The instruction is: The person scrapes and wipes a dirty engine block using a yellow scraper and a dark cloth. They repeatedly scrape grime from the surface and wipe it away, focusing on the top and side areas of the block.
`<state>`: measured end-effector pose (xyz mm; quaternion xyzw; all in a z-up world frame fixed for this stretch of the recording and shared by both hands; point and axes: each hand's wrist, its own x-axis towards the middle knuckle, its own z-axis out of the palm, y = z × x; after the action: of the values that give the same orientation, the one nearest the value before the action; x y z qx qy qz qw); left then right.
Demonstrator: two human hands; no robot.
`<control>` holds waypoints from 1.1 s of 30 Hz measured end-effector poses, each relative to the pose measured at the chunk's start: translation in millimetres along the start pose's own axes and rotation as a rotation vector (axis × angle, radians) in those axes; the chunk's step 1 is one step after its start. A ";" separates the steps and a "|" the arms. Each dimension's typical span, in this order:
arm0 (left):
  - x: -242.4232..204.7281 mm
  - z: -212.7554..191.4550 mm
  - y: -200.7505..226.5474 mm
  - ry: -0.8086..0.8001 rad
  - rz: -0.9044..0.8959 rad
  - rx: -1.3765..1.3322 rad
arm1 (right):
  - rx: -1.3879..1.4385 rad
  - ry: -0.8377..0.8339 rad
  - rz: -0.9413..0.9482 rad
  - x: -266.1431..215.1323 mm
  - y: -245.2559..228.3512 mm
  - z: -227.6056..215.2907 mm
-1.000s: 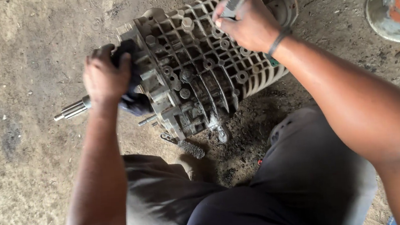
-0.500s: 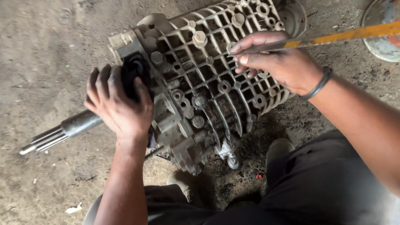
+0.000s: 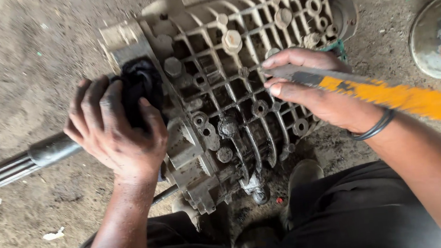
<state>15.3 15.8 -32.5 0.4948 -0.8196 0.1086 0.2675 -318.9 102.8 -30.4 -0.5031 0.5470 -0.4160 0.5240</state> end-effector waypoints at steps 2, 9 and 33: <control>6.0 -0.7 2.2 0.018 0.024 0.019 | -0.084 0.014 -0.044 1.7 3.8 1.6; 21.9 -24.2 28.4 0.045 -0.067 -0.033 | -0.388 0.102 -0.282 -8.1 5.5 18.7; 19.8 -102.7 59.8 -0.079 -0.185 -0.557 | 0.379 0.131 -0.011 -44.2 -25.2 61.9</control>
<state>-9.9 75.4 69.1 0.4790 -0.7790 -0.1648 0.3696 -257.0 147.1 -5.3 -0.3702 0.4891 -0.5463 0.5703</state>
